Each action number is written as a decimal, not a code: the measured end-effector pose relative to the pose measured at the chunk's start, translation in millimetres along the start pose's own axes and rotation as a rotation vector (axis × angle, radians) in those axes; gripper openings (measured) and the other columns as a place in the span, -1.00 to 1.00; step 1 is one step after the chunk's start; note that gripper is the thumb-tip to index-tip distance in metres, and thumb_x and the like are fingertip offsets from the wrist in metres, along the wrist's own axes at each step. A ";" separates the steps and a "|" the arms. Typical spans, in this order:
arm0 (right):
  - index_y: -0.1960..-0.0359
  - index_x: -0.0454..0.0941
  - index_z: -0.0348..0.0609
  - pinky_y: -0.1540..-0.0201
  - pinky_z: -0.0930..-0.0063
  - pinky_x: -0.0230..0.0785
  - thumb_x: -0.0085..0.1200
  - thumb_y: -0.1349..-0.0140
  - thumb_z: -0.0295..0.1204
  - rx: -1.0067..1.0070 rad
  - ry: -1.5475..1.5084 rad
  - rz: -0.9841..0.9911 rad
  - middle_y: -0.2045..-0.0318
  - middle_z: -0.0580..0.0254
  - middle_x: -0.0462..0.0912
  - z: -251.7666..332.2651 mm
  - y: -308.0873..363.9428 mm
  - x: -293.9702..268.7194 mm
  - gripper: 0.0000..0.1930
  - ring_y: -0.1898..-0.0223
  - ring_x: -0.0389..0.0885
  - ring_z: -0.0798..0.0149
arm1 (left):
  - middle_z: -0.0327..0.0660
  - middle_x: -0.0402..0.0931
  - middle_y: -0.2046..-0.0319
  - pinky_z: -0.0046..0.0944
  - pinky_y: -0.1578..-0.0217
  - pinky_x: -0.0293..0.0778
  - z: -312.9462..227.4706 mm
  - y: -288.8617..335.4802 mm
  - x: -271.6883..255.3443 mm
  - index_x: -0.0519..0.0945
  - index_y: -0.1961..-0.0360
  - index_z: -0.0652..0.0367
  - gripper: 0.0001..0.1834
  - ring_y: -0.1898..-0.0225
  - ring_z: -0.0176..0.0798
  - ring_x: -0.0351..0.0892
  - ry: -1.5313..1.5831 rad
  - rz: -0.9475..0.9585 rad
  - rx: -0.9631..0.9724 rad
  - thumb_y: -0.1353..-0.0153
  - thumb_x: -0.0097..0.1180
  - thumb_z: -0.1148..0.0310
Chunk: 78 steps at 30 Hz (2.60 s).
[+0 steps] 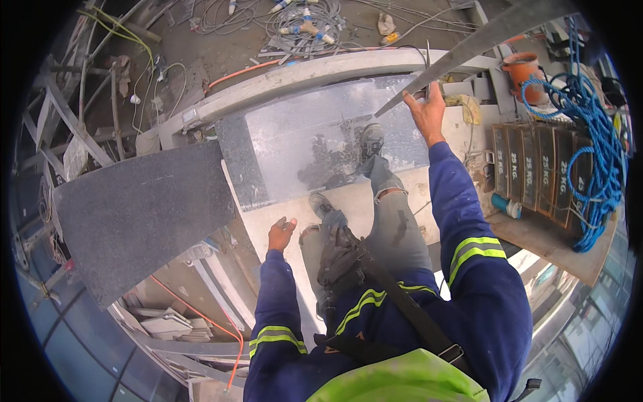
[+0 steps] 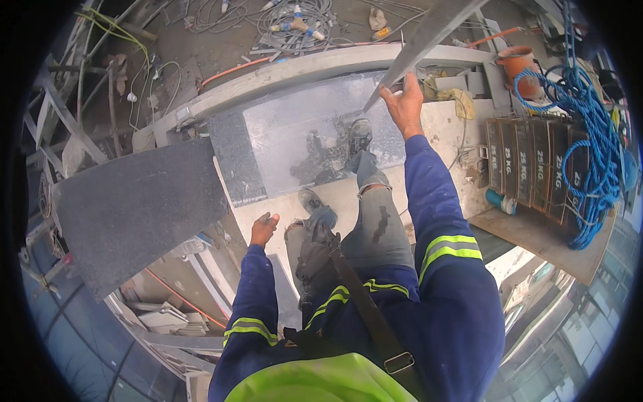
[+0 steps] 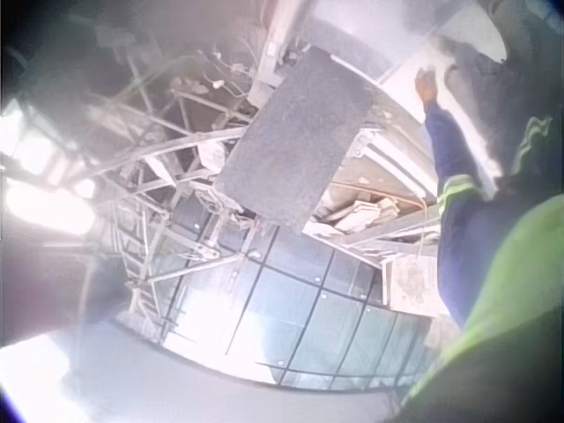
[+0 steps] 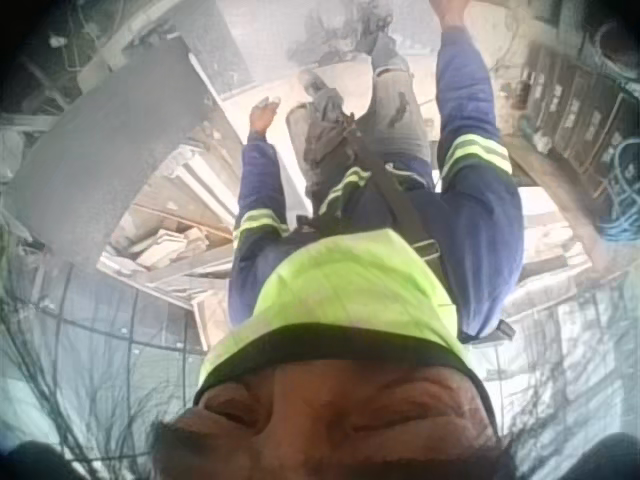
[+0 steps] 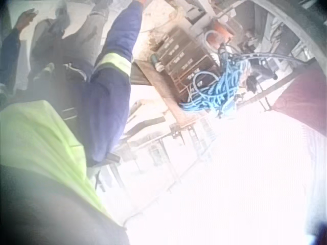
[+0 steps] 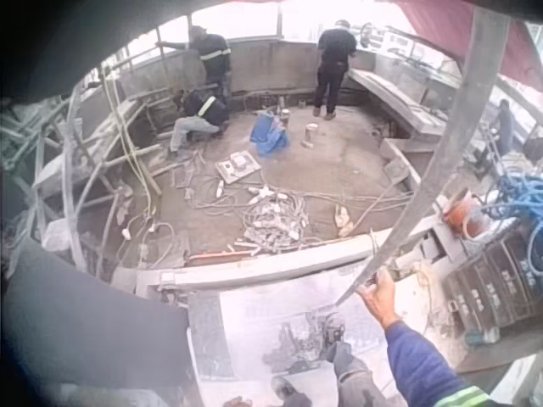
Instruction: The person measures a large translucent sheet on a workbench using a tape measure and a straightedge, then uses a utility knife to score and cut the sheet along the marked line. The person repeats the measuring and cutting process on another section of the sheet.
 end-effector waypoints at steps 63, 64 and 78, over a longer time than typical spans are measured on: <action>0.06 0.59 -0.26 0.13 0.24 0.49 0.23 -0.51 -0.08 0.608 0.149 -1.675 0.34 0.17 0.65 -454.0 259.7 -876.2 -0.59 0.29 0.62 0.18 | 0.10 0.75 -0.07 -0.11 -0.07 0.63 -698.3 382.0 569.6 0.69 -0.22 0.32 -0.43 0.02 -0.06 0.78 -0.469 0.389 0.957 -0.29 0.49 0.19; 0.06 0.59 -0.26 0.14 0.27 0.50 0.25 -0.50 -0.10 0.547 0.141 -1.676 0.33 0.18 0.66 -439.9 247.9 -893.6 -0.60 0.29 0.62 0.22 | 0.09 0.75 -0.05 -0.13 -0.06 0.63 -731.8 435.0 585.3 0.72 -0.15 0.29 -0.48 0.04 -0.05 0.79 -0.441 0.452 1.250 -0.24 0.53 0.23; -0.24 0.52 -0.19 -0.26 -0.14 0.45 0.23 -0.43 -0.26 0.581 0.498 -1.096 -0.14 -0.35 0.62 -383.7 77.7 -990.5 -0.56 -0.22 0.57 -0.37 | 0.04 0.74 0.09 -0.04 0.23 0.69 -773.6 693.8 573.8 0.71 0.28 0.22 -0.89 0.24 -0.02 0.80 0.359 1.535 2.006 -0.21 0.42 0.52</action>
Point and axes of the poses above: each hand's wrist, its own y-axis away from the middle knuckle, its own x-axis out of the palm, z = x × y, the point moved 3 cm from there along -y, towards the middle knuckle
